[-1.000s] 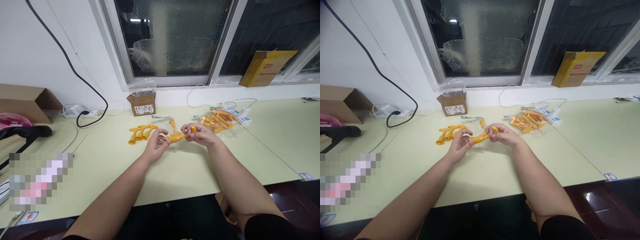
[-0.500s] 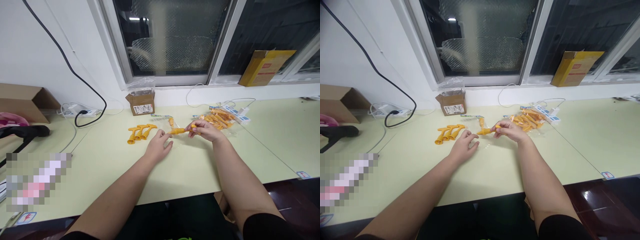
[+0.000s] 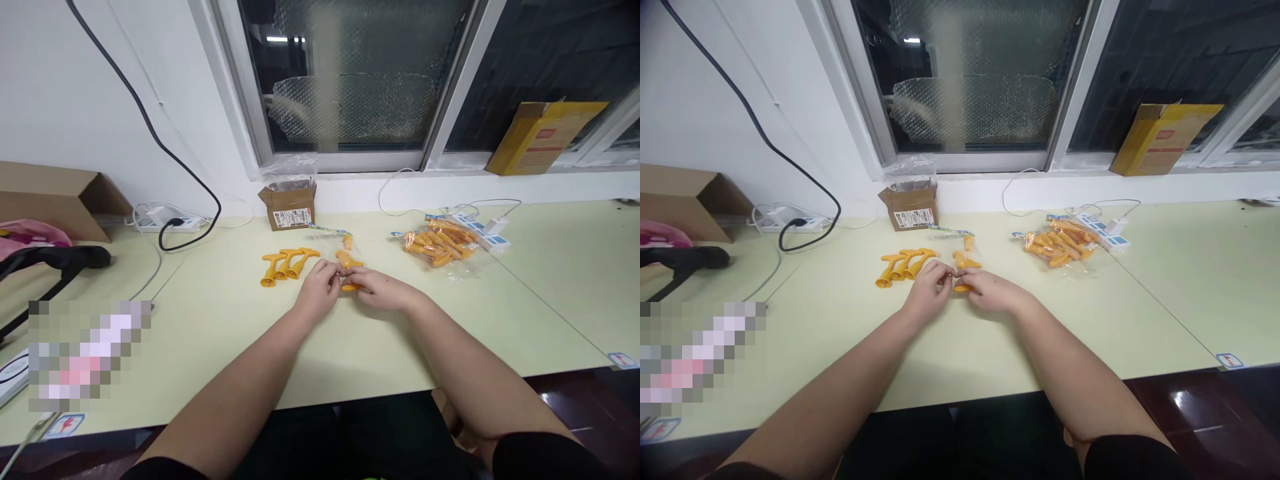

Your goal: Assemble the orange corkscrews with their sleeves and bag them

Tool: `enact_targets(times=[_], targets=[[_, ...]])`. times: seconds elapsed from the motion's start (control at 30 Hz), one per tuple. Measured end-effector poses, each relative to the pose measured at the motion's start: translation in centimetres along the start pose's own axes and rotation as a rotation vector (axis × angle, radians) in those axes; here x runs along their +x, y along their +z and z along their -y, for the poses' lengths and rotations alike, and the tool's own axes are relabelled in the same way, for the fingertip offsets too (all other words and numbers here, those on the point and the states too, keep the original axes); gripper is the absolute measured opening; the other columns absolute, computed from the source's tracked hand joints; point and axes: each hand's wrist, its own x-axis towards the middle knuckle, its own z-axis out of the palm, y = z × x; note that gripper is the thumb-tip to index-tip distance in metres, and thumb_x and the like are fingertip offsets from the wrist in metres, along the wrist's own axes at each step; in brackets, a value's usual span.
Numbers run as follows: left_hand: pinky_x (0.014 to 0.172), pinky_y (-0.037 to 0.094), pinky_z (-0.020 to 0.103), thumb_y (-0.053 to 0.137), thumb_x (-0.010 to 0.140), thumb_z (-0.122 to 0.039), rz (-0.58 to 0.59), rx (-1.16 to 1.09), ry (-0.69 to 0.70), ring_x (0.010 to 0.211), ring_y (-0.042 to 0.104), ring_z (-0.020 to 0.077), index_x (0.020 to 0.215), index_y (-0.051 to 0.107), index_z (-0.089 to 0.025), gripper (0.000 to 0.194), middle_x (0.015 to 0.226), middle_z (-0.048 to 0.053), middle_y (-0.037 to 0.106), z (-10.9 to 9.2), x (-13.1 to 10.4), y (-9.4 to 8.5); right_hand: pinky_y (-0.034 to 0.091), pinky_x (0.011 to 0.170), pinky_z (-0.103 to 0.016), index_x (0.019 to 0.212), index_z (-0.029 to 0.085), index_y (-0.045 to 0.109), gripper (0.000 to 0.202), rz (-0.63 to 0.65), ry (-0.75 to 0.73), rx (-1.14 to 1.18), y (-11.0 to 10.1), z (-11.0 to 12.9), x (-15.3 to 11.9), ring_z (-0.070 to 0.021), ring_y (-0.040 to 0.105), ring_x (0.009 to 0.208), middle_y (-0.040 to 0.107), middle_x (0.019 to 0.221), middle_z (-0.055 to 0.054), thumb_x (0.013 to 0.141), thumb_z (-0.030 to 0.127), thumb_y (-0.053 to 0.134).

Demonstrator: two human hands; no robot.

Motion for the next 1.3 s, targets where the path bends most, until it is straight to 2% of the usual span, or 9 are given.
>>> enact_targets(times=[0.1,0.23,0.37,0.53,0.7,0.9,1.0,1.13,1.3], targets=[[0.073,0.051,0.03,0.051,0.091,-0.006,0.018,-0.043,0.053,0.082,0.059,0.0164,0.095,0.062,-0.021,0.018,0.092,0.004,0.058,-0.1,0.0,-0.1,0.04,0.119,-0.044,0.141,0.02,0.058,0.051,-0.042,0.024,-0.106,2.1,-0.4,0.8,-0.0237,0.05,0.142,0.05,0.156,-0.013,0.093,0.008,0.045],[0.069,0.047,0.028,0.052,0.089,-0.005,0.101,-0.117,0.127,0.079,0.057,0.0157,0.089,0.061,-0.02,0.017,0.09,0.003,0.058,-0.3,-0.1,-0.2,0.038,0.12,-0.045,0.129,0.017,0.062,0.035,-0.132,0.111,-0.18,3.2,-1.4,1.7,-0.0244,0.038,0.152,0.038,0.164,-0.016,0.101,0.016,0.041],[0.069,0.047,0.027,0.052,0.086,-0.003,0.167,-0.172,0.163,0.08,0.057,0.0149,0.092,0.063,-0.02,0.021,0.094,0.004,0.059,-0.6,-0.3,-0.1,0.042,0.116,-0.043,0.126,0.017,0.063,0.031,-0.209,0.166,-0.212,3.0,-1.7,2.2,-0.0255,0.043,0.146,0.043,0.156,-0.018,0.098,0.021,0.05],[0.072,0.048,0.028,0.053,0.084,-0.003,0.215,-0.203,0.203,0.081,0.057,0.0147,0.093,0.065,-0.02,0.023,0.096,0.004,0.06,-1.1,-0.4,-0.1,0.049,0.106,-0.038,0.125,0.018,0.062,0.037,-0.196,0.28,-0.255,3.2,-1.3,2.6,-0.023,0.059,0.12,0.049,0.139,-0.015,0.088,0.024,0.065],[0.076,0.049,0.029,0.053,0.085,-0.003,0.248,-0.221,0.224,0.083,0.058,0.0152,0.092,0.065,-0.02,0.022,0.094,0.004,0.059,-1.2,-0.3,-0.5,0.043,0.112,-0.04,0.146,0.014,0.047,0.06,-0.148,0.426,-0.338,3.2,-0.9,2.9,-0.0277,0.048,0.139,0.039,0.158,-0.021,0.089,0.027,0.064],[0.072,0.048,0.028,0.054,0.082,-0.001,0.214,-0.25,0.216,0.079,0.058,0.0141,0.091,0.064,-0.02,0.023,0.092,0.003,0.058,-0.8,-0.2,-0.7,0.041,0.112,-0.04,0.158,0.012,0.032,0.065,-0.148,0.552,-0.426,2.6,-0.6,2.9,-0.0296,0.052,0.138,0.049,0.155,-0.021,0.099,0.031,0.049],[0.07,0.047,0.028,0.054,0.083,-0.003,0.197,-0.248,0.199,0.078,0.057,0.0141,0.093,0.064,-0.021,0.023,0.091,0.003,0.058,-0.7,-0.3,-0.6,0.028,0.123,-0.043,0.157,0.006,0.035,0.061,-0.172,0.607,-0.502,2.9,-0.8,3.1,-0.0303,0.039,0.149,0.042,0.161,-0.022,0.102,0.032,0.04],[0.068,0.047,0.029,0.055,0.087,-0.009,0.152,-0.213,0.158,0.077,0.057,0.0157,0.095,0.064,-0.021,0.017,0.09,0.003,0.059,-0.1,-0.1,-0.8,0.013,0.128,-0.052,0.16,0.007,0.032,0.067,-0.168,0.679,-0.498,3.2,-1.0,2.9,-0.0351,0.023,0.157,0.028,0.169,-0.019,0.103,0.041,0.038],[0.092,0.044,0.047,0.059,0.088,-0.019,-0.094,0.256,-0.07,0.102,0.058,0.0291,0.101,0.067,-0.023,0.016,0.1,0.009,0.066,2.4,1.2,-2.3,0.017,0.128,-0.051,0.162,0.005,0.027,0.071,-0.169,0.598,-0.378,3.1,-1.7,2.0,-0.0359,0.019,0.159,0.022,0.17,-0.022,0.101,0.039,0.041]])
